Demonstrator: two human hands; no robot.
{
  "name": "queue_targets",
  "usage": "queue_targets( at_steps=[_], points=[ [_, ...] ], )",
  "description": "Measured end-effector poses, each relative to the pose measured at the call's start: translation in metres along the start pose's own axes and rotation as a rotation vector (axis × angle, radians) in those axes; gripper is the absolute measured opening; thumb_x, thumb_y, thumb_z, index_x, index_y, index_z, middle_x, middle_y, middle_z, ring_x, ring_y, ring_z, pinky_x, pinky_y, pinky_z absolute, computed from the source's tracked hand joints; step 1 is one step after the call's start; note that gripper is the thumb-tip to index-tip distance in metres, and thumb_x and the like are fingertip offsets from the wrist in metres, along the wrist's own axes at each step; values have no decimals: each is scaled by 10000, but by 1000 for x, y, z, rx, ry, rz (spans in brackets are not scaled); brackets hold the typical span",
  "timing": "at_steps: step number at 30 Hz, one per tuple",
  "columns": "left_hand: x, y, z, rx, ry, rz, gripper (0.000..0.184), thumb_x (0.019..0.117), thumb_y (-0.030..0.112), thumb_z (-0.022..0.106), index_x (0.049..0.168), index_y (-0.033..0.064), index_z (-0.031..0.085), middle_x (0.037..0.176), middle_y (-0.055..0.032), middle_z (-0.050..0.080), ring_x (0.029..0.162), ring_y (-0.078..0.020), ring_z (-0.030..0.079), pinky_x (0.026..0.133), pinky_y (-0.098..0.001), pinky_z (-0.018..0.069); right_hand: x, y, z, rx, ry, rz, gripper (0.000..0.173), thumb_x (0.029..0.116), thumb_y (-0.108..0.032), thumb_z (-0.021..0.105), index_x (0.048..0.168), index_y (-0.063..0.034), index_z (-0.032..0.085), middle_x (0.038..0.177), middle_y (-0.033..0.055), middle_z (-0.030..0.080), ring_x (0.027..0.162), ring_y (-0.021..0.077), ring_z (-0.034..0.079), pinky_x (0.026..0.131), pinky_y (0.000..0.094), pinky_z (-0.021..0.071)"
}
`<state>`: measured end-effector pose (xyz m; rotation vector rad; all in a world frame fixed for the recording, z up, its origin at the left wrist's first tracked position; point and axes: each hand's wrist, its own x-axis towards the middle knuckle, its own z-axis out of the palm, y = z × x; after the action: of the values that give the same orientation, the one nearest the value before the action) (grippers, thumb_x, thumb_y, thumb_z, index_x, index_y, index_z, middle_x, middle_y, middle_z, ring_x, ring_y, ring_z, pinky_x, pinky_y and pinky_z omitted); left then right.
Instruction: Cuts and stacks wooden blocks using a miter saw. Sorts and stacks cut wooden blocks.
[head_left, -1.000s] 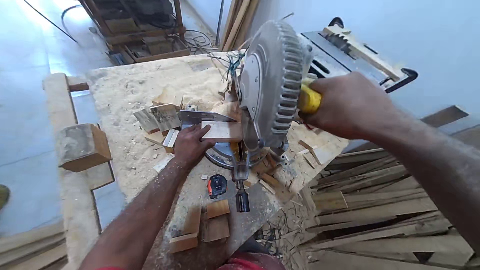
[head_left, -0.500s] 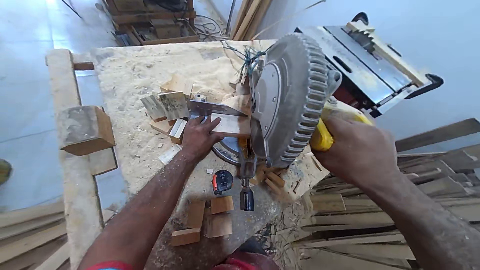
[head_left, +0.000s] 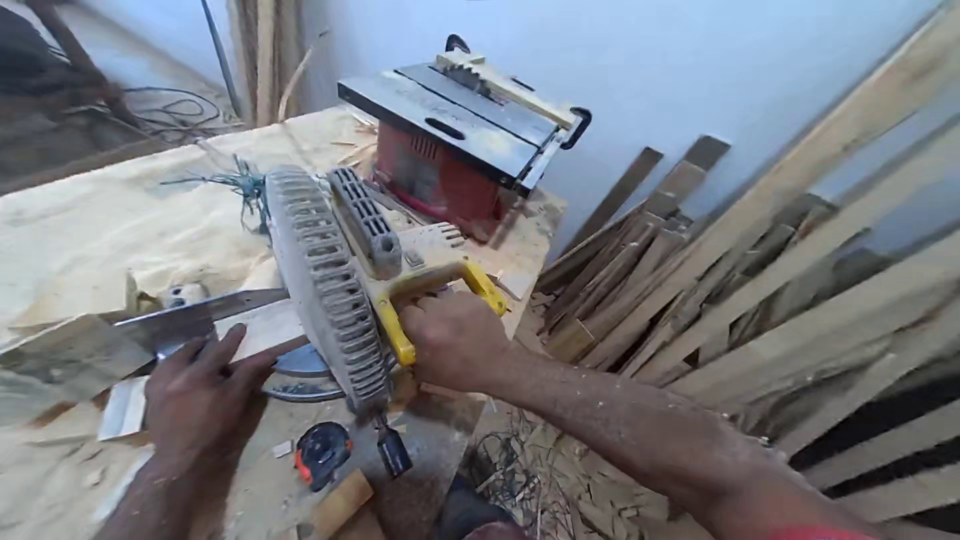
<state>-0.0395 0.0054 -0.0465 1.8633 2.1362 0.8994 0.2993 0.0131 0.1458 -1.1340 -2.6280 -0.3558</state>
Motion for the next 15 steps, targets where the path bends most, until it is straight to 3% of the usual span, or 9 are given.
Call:
queue_targets(
  at_steps=[2, 5, 6, 8, 9, 12, 15],
  points=[
    [3, 8, -4, -9, -33, -15, 616, 937, 589, 618, 1458, 261, 592, 1466, -221, 538, 1353, -467, 491, 1091, -682, 384, 24, 14, -34, 31, -185, 1, 258, 777, -364, 776, 882, -153, 671, 745, 36, 662, 683, 252, 679, 542, 493, 540],
    [1, 9, -13, -54, -97, -96, 578, 949, 508, 668, 1478, 299, 567, 1505, -153, 520, 1402, -388, 464, 1125, -634, 391, 85, 34, -105, -13, -388, 17, 281, 860, -389, 719, 1022, -162, 683, 842, 96, 679, 808, 338, 687, 637, 588, 528],
    [1, 9, -15, -79, -96, -116, 565, 942, 491, 688, 1464, 304, 581, 1496, -133, 535, 1404, -364, 470, 1134, -618, 392, 111, 41, -123, -46, -402, 9, 297, 883, -399, 698, 1047, -153, 677, 844, 123, 666, 814, 370, 676, 623, 609, 509],
    [1, 6, -16, -96, -83, -129, 535, 938, 480, 703, 1435, 306, 607, 1469, -86, 571, 1388, -315, 499, 1139, -583, 411, 159, 55, -145, -20, -349, -17, 331, 903, -435, 684, 969, -112, 654, 799, 135, 627, 778, 369, 643, 617, 620, 474],
    [2, 5, -14, -93, -71, -118, 523, 938, 474, 706, 1425, 303, 616, 1453, -77, 587, 1378, -301, 513, 1139, -568, 418, 178, 61, -149, 40, -317, -22, 347, 905, -446, 685, 939, -103, 651, 774, 116, 614, 741, 323, 628, 616, 591, 474],
    [2, 5, -10, -55, -53, -64, 512, 947, 466, 709, 1413, 266, 634, 1407, -111, 617, 1323, -316, 563, 1108, -562, 447, 211, 73, -146, 306, -233, -25, 176, 888, -302, 718, 927, -133, 688, 782, 5, 636, 707, 105, 621, 662, 373, 522],
    [5, 14, -5, 18, -92, -3, 507, 959, 478, 685, 1421, 277, 625, 1391, -103, 629, 1316, -309, 570, 1118, -557, 436, 216, 80, -142, 352, -194, -59, 148, 913, -282, 700, 879, -138, 711, 753, -28, 657, 693, 36, 635, 635, 281, 530]
  ],
)
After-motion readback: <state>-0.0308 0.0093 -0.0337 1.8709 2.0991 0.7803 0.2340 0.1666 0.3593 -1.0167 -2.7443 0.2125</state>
